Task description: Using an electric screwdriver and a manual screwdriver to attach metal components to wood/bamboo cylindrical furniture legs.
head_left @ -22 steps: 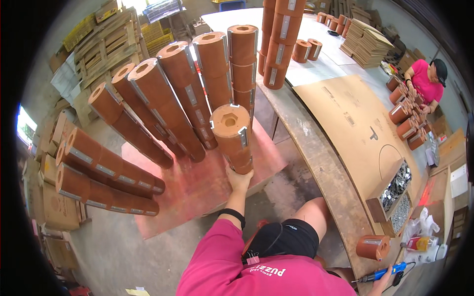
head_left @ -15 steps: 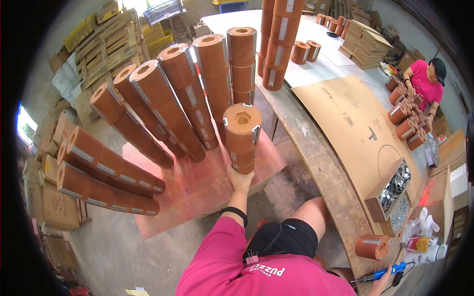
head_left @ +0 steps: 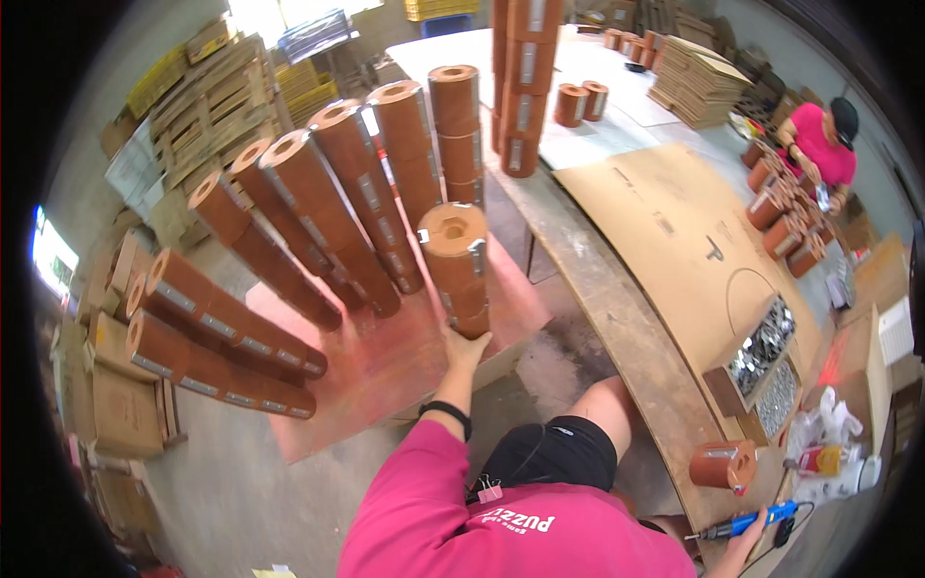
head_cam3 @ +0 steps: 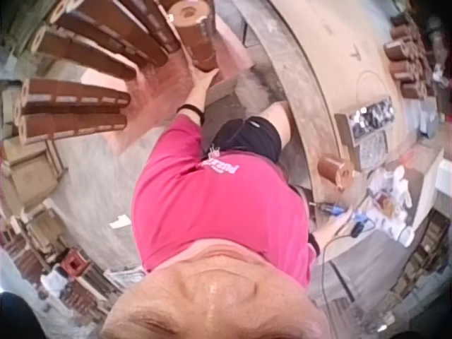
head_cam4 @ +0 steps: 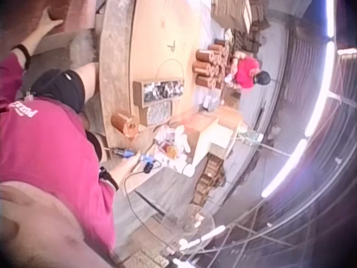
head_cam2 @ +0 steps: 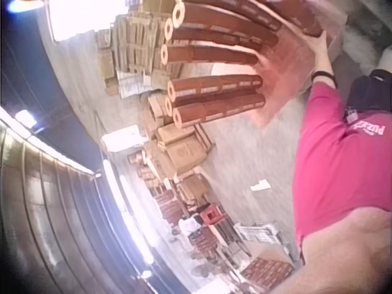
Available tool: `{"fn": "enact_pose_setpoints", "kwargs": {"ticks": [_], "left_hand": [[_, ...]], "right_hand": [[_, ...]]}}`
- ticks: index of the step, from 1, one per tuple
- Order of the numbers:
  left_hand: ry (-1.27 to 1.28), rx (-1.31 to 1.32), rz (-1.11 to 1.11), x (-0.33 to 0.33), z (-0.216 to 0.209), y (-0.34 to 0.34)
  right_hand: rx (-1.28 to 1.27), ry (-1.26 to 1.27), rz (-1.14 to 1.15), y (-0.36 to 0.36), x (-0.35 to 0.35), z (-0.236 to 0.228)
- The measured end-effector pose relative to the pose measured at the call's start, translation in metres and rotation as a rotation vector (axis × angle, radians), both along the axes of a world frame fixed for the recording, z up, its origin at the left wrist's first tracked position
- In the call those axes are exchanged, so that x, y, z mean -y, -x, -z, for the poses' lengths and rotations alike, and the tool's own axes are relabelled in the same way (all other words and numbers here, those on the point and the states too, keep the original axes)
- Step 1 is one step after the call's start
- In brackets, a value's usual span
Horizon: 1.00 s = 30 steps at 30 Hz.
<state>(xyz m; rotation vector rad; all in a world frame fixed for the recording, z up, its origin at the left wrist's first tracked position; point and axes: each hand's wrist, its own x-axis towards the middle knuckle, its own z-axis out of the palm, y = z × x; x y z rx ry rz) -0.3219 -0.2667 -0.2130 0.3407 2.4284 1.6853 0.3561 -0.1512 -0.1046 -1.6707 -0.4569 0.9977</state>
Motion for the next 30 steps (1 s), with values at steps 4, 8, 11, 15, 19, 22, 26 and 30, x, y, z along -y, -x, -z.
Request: {"fn": "enact_pose_setpoints", "kwargs": {"ticks": [4, 8, 11, 15, 19, 22, 26, 30], "left_hand": [[0.091, -0.218, 0.012, -0.004, -0.022, -0.031], [-0.187, 0.175, 0.225, -0.011, -0.084, -0.092], [-0.402, 0.108, 0.527, -0.023, -0.132, -0.128], [-0.532, 0.074, 0.984, -0.062, -0.193, -0.191], [-0.424, -0.188, 1.381, -0.094, -0.228, -0.256], [-0.408, -0.478, 1.592, -0.104, -0.246, -0.298], [-0.428, -0.443, 1.594, -0.124, -0.237, -0.318], [-0.390, -0.650, 1.423, -0.179, -0.221, -0.304]], "right_hand": [[-0.079, -0.026, 0.094, 0.034, 0.019, -0.024], [-0.249, -0.109, -0.046, 0.033, 0.022, -0.022], [-0.327, -0.136, -0.145, 0.050, 0.017, -0.029], [-0.341, -0.112, -0.043, 0.049, 0.016, -0.032], [-0.227, -0.111, 0.009, 0.062, 0.021, -0.044], [-0.221, -0.118, 0.003, 0.065, 0.025, -0.043], [-0.245, -0.127, 0.028, 0.067, 0.029, -0.046], [-0.232, -0.159, 0.008, 0.069, 0.029, -0.050]]}}
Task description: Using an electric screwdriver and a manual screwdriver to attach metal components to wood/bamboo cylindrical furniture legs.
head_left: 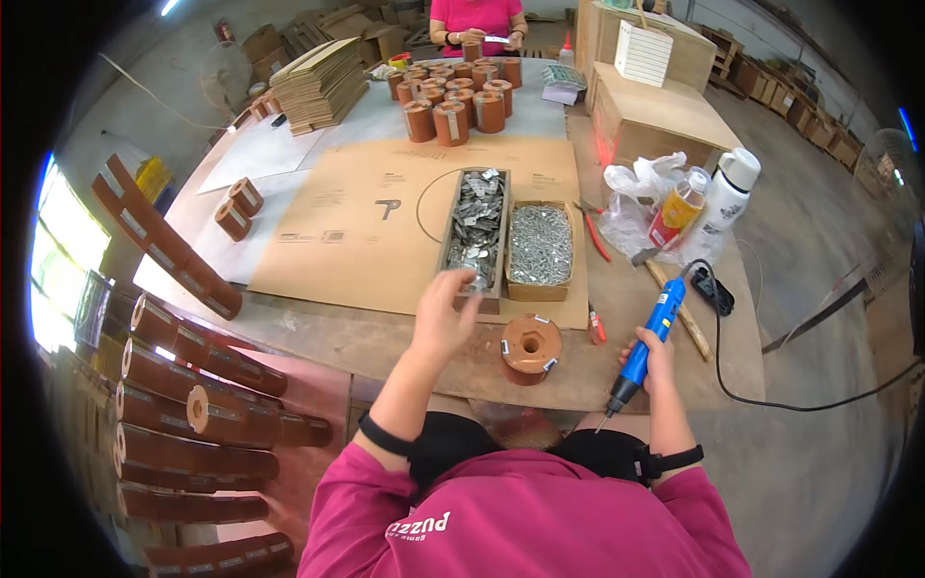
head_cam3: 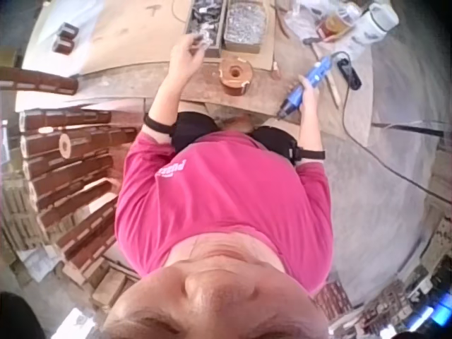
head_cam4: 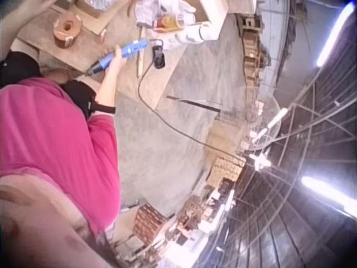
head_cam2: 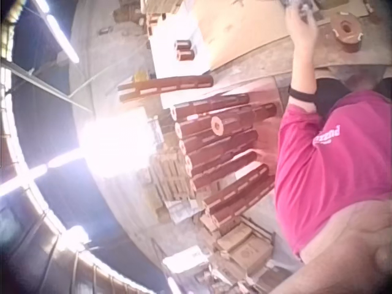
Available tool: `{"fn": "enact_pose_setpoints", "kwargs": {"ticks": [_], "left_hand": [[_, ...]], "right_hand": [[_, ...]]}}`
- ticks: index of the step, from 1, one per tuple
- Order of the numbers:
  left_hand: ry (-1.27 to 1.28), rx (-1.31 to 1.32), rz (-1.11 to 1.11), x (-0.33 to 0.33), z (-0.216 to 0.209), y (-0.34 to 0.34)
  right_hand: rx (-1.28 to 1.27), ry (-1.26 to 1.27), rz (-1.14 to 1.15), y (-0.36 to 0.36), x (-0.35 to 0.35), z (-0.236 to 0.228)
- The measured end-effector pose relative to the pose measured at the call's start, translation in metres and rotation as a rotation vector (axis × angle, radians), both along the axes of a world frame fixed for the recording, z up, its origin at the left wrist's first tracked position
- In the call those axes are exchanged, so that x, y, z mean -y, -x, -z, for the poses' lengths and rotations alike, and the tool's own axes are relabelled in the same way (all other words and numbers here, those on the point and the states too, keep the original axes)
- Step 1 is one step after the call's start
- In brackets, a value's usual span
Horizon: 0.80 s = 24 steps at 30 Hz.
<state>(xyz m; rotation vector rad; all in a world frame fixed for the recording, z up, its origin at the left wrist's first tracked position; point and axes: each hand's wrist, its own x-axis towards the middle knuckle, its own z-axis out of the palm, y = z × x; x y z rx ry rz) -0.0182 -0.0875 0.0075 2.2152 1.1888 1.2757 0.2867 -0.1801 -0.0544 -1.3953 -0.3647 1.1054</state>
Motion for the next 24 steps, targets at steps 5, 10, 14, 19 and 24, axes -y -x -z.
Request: {"fn": "enact_pose_setpoints", "kwargs": {"ticks": [5, 10, 14, 19, 24], "left_hand": [[0.164, 0.158, -0.176, -0.058, 0.003, 0.014], [0.282, -0.184, -0.157, -0.091, 0.014, 0.013], [0.097, -0.709, -0.193, -0.098, 0.017, -0.007], [-0.015, -0.930, -0.322, -0.100, 0.030, -0.019], [0.008, -0.899, -0.285, -0.098, 0.024, -0.019]], "right_hand": [[0.040, 0.024, 0.002, 0.000, -0.004, 0.001], [0.051, 0.028, -0.015, 0.001, -0.004, -0.001], [0.065, 0.027, -0.006, 0.001, -0.003, 0.000], [0.065, 0.040, 0.011, 0.002, -0.001, 0.000], [0.054, 0.041, -0.007, 0.000, -0.003, -0.001]]}}
